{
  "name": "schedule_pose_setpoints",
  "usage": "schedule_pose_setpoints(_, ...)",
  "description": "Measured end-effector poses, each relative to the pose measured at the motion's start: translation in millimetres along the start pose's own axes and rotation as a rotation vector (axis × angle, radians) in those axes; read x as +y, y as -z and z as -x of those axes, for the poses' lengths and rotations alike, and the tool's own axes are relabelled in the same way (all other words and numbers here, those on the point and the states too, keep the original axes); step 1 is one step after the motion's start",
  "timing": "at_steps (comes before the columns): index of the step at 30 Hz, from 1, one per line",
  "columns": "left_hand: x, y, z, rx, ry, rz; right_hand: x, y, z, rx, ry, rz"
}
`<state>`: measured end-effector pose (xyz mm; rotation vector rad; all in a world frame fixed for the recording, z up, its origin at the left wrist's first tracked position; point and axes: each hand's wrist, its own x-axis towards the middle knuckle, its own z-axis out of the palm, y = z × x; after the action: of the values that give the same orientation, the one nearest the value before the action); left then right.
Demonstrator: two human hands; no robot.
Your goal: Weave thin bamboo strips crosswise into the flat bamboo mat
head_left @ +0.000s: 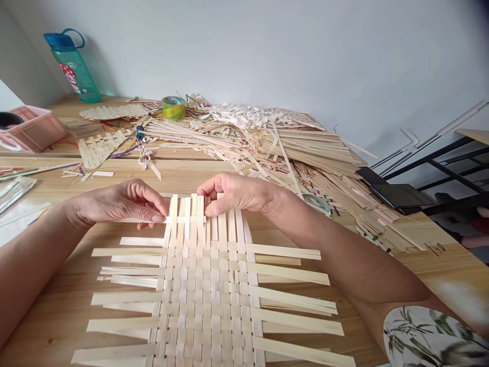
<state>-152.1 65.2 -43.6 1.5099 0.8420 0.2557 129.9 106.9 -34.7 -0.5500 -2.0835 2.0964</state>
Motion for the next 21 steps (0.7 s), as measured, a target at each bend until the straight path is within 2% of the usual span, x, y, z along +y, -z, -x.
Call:
schedule_pose_setpoints(12, 13.4, -6.7, 0.3, 0.023, 0.037, 0.039, -2.2, 2.7, 0.2, -0.026, -0.007, 0.029)
schedule_pose_setpoints(21, 22.8, -11.9, 2.9, 0.088, 0.065, -0.136, -15.4, 4.2, 8.2, 0.064, -0.086, 0.17)
